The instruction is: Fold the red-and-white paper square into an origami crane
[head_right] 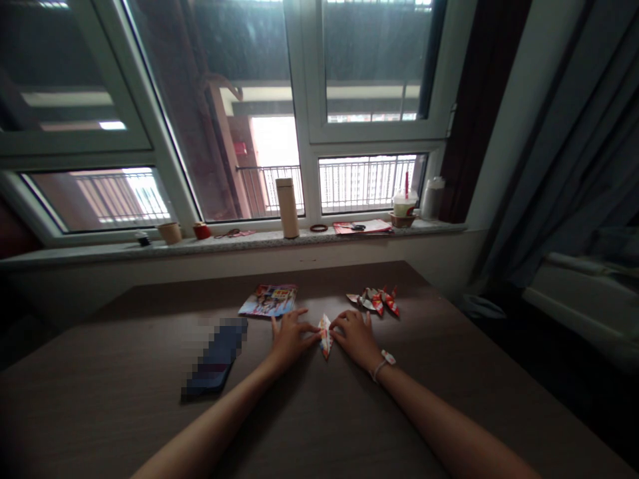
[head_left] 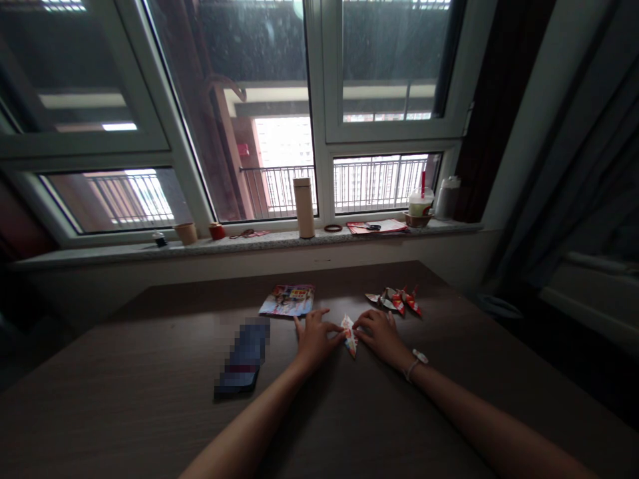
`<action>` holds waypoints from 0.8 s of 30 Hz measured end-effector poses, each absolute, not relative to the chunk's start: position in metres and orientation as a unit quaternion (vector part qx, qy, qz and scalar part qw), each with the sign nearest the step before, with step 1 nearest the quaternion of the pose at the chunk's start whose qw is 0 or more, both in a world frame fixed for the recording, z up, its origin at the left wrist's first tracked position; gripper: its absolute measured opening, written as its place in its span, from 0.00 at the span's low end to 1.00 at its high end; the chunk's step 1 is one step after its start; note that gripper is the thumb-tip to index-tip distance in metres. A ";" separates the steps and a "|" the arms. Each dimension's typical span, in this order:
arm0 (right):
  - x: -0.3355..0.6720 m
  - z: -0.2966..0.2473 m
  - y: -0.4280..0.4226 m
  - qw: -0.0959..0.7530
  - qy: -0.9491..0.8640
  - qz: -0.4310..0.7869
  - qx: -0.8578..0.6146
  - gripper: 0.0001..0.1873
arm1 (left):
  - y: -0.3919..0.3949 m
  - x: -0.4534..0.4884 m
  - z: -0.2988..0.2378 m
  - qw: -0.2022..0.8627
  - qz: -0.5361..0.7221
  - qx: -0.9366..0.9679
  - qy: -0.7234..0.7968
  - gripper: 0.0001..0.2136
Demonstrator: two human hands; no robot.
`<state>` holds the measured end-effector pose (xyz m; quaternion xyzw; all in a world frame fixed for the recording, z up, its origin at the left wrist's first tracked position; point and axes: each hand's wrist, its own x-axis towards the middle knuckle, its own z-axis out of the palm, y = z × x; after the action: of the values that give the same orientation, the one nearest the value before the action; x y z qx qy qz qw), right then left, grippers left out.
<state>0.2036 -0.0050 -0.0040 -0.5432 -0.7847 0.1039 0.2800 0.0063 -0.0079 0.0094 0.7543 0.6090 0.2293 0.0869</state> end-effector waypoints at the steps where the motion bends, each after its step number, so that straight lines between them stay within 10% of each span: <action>1: 0.204 -0.003 -0.006 0.284 -0.787 0.101 -0.538 0.10 | -0.008 0.006 0.009 0.087 0.228 0.755 0.609 0.08; 24: 0.204 0.000 -0.009 0.265 -0.828 0.062 -0.490 0.11 | -0.005 0.005 0.004 0.088 0.215 0.778 0.584 0.08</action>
<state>0.2038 -0.0092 -0.0002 -0.4895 -0.8284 0.0624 0.2651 0.0051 -0.0050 0.0043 0.7775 0.5842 0.2155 0.0877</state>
